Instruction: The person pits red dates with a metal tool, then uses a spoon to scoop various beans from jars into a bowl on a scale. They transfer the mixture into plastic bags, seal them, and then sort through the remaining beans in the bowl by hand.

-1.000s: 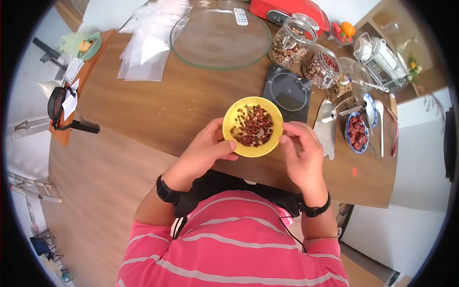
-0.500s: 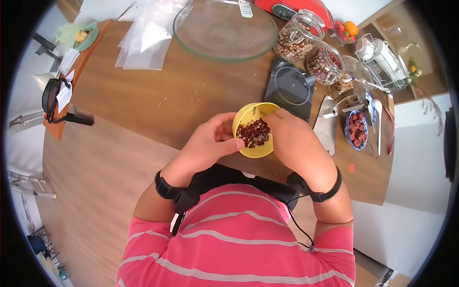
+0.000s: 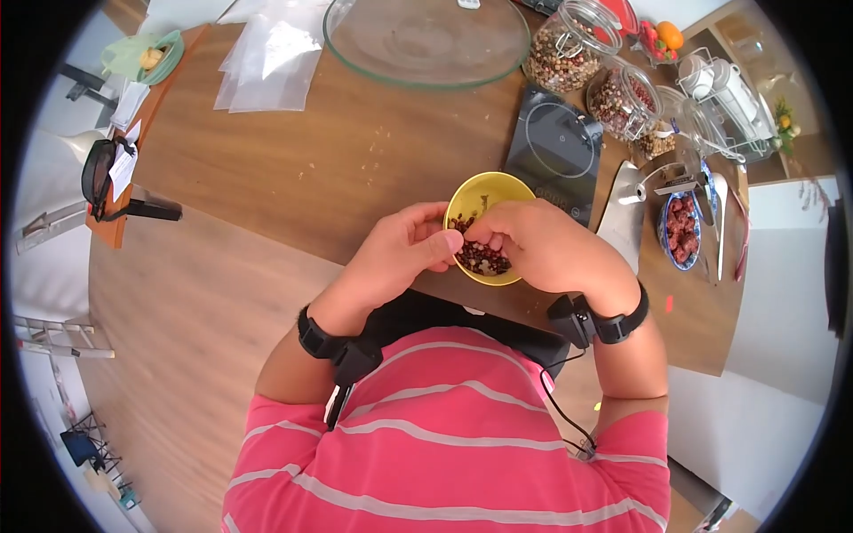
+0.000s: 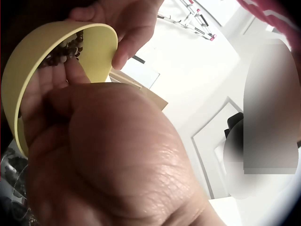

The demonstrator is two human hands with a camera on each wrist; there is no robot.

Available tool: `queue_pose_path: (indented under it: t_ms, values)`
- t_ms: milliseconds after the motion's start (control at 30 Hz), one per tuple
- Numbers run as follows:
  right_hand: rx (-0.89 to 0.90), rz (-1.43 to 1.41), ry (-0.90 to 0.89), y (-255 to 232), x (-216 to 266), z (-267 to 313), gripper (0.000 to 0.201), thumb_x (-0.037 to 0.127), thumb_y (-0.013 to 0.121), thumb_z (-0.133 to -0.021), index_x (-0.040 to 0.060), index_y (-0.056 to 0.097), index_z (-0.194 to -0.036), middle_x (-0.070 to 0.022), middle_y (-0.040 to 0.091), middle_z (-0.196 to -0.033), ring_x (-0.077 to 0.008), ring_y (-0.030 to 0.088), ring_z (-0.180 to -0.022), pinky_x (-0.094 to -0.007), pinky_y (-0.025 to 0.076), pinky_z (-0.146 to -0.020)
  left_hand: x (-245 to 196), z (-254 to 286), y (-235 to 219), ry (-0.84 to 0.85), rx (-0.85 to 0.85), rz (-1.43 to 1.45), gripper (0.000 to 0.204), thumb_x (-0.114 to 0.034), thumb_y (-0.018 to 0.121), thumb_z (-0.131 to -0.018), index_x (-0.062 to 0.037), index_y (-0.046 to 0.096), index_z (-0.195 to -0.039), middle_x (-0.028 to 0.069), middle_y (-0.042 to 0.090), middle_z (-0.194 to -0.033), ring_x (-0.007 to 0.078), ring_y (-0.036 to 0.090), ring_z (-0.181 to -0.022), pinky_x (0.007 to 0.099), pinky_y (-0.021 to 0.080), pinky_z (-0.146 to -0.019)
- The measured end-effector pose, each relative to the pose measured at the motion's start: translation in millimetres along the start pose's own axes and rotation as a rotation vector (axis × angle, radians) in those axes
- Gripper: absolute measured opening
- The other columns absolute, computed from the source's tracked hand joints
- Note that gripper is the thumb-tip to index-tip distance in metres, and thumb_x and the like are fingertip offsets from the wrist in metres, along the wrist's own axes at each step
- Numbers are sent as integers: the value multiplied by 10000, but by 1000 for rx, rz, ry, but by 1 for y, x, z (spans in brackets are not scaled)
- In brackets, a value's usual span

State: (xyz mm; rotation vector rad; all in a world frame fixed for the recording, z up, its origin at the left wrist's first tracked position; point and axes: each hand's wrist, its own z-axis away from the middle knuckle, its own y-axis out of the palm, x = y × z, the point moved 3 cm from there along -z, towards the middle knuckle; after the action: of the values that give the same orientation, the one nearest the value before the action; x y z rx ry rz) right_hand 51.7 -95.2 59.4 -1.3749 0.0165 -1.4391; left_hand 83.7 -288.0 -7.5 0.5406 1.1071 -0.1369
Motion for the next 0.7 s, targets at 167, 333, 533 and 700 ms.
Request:
queue_pose_path:
  t_ms: [167, 333, 533, 700]
  values:
    - [164, 69, 53, -1, 10, -7, 301, -10, 530, -883, 21, 726, -1110, -201, 734, -970, -375, 703, -919, -416, 546, -806, 4, -3, -1, -48, -80, -57, 569, -275, 680, -1018, 44, 476, -1444, 100, 709, -1149, 128, 681, -967, 279, 568, -835]
    - [170, -244, 119, 4, -5, -9, 337, 3, 495, -940, 14, 712, -1198, -140, 745, -1015, -259, 711, -977, -374, 548, -855, 2, -2, -1, -74, -111, -48, 503, -245, 671, -1022, 30, 473, -1392, 95, 714, -1103, 126, 684, -947, 281, 571, -823]
    - [192, -860, 245, 15, -29, -9, 387, -53, 531, -923, -66, 628, -1297, -89, 692, -1171, -210, 695, -1052, -314, 565, -914, 7, -4, 3, 13, -123, 8, 497, -222, 725, -988, 37, 500, -1348, 128, 706, -1102, 117, 674, -866, 277, 565, -773]
    - [39, -1262, 316, 10, -31, 1, 344, 115, 542, -1046, -81, 591, -1324, -126, 640, -1229, -242, 667, -1108, -377, 602, -933, 9, -3, 4, 61, -136, -29, 481, -192, 717, -987, 41, 508, -1352, 157, 650, -1257, 120, 680, -881, 279, 570, -776]
